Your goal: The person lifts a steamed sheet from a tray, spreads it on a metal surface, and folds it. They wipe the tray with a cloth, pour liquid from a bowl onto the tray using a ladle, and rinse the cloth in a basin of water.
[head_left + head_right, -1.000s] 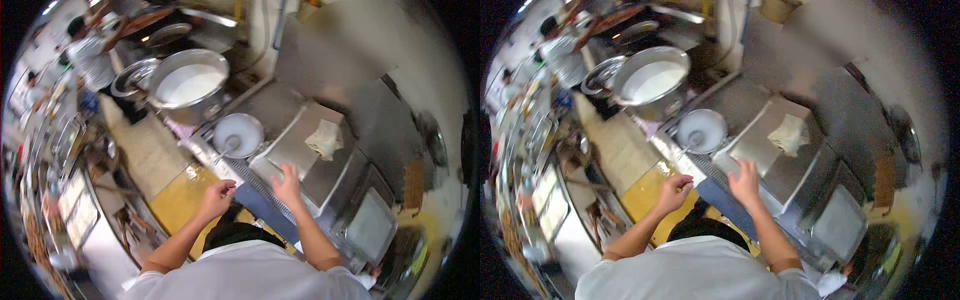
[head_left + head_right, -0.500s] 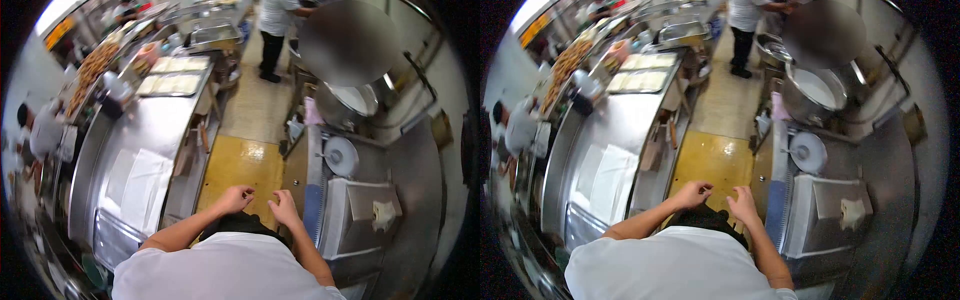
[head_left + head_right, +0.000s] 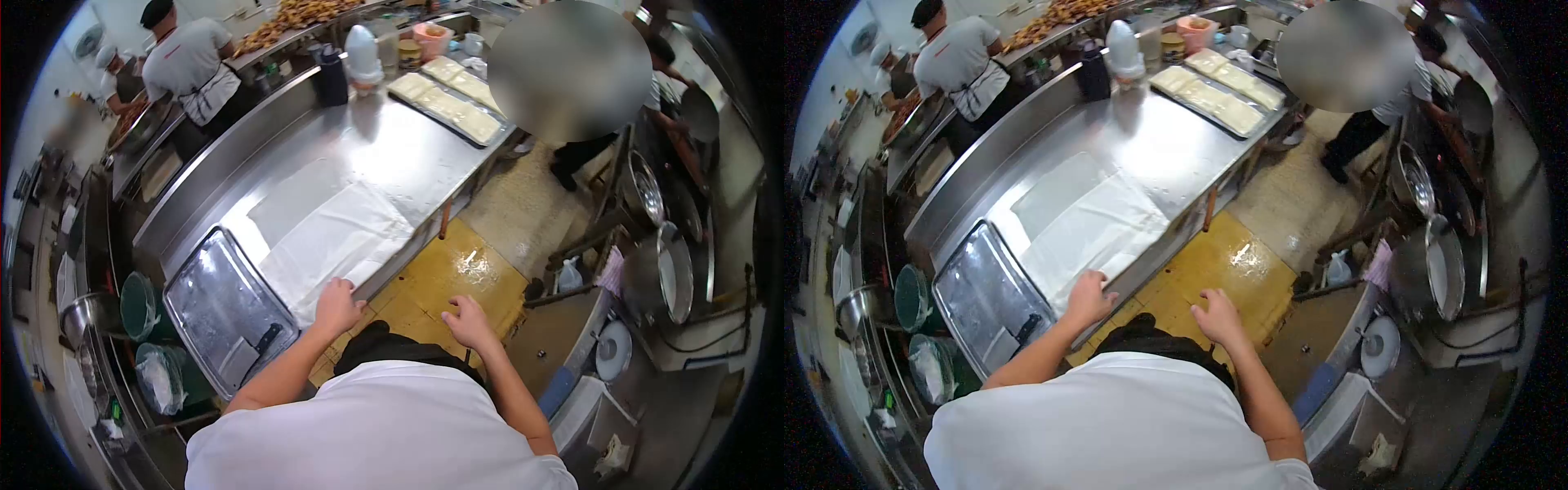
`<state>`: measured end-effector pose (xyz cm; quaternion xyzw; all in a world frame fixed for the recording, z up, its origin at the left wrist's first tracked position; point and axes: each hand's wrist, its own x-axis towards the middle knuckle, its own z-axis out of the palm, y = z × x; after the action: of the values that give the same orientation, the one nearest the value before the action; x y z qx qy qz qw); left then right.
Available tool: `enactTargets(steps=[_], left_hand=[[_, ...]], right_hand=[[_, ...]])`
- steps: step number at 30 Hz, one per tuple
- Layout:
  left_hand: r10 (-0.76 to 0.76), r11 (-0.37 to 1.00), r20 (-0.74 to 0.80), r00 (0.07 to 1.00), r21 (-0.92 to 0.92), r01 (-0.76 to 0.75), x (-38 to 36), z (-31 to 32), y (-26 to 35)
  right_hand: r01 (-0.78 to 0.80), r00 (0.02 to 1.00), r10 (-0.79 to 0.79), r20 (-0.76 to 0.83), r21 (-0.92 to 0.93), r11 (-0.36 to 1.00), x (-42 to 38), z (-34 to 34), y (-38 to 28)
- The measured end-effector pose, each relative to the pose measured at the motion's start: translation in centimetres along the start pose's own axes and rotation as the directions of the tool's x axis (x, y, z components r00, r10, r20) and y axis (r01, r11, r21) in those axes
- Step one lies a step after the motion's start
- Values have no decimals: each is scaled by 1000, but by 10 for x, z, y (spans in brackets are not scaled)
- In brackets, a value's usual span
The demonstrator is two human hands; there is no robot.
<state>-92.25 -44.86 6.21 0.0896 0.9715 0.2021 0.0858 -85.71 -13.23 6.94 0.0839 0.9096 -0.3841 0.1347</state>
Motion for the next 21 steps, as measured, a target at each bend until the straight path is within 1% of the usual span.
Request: enactTargets(steps=[2, 3, 5, 6, 9, 10, 11, 13, 14, 16, 17, 18, 20, 21], left_hand=[[-121, 986, -29, 992, 111, 123, -2, -13, -40], [-114, 985, 21, 993, 134, 110, -3, -15, -59], [-91, 982, 124, 988, 175, 69, -8, -9, -94], [-20, 984, 153, 988, 180, -8, -8, -6, -105], [137, 990, 165, 977, -57, -129, -1, 15, -140], [64, 976, 134, 989, -216, -34, 2, 1, -132], [51, 949, 84, 995, -314, -22, 6, -11, -128], [14, 864, 5, 1000, -503, -10, 14, -35, -121], [-33, 842, 21, 999, -538, 39, 23, -54, -113], [-51, 885, 133, 990, -454, 107, 37, -80, -108], [-60, 904, 184, 981, -407, 132, 43, -86, -107], [2, 945, 282, 959, -314, 90, 48, -89, -107], [100, 990, 480, 872, -132, -40, 55, -89, -106], [155, 983, 508, 847, -164, -82, 56, -87, -103]], right_hand=[[31, 997, -30, 69, -5, 1000, 25, 20, -31], [42, 994, -41, 101, -7, 999, 35, 31, -46], [126, 980, -116, 158, -54, 991, 56, 57, -72], [166, 971, -150, 184, -76, 983, 66, 70, -83], [341, 932, -321, 168, -109, 934, 89, 114, -118], [423, 900, -404, 160, -100, 901, 96, 122, -133], [509, 861, -494, 123, -198, 838, 107, 130, -144], [623, 756, -650, 81, -396, 675, 136, 144, -156], [561, 808, -575, 130, -470, 682, 155, 145, -157], [433, 895, -399, 202, -611, 663, 191, 137, -153], [382, 909, -397, 128, -636, 670, 199, 128, -151], [328, 918, -394, 53, -659, 676, 205, 116, -145], [215, 910, -397, -119, -684, 697, 207, 99, -128], [157, 891, -401, -213, -685, 712, 205, 95, -116]])
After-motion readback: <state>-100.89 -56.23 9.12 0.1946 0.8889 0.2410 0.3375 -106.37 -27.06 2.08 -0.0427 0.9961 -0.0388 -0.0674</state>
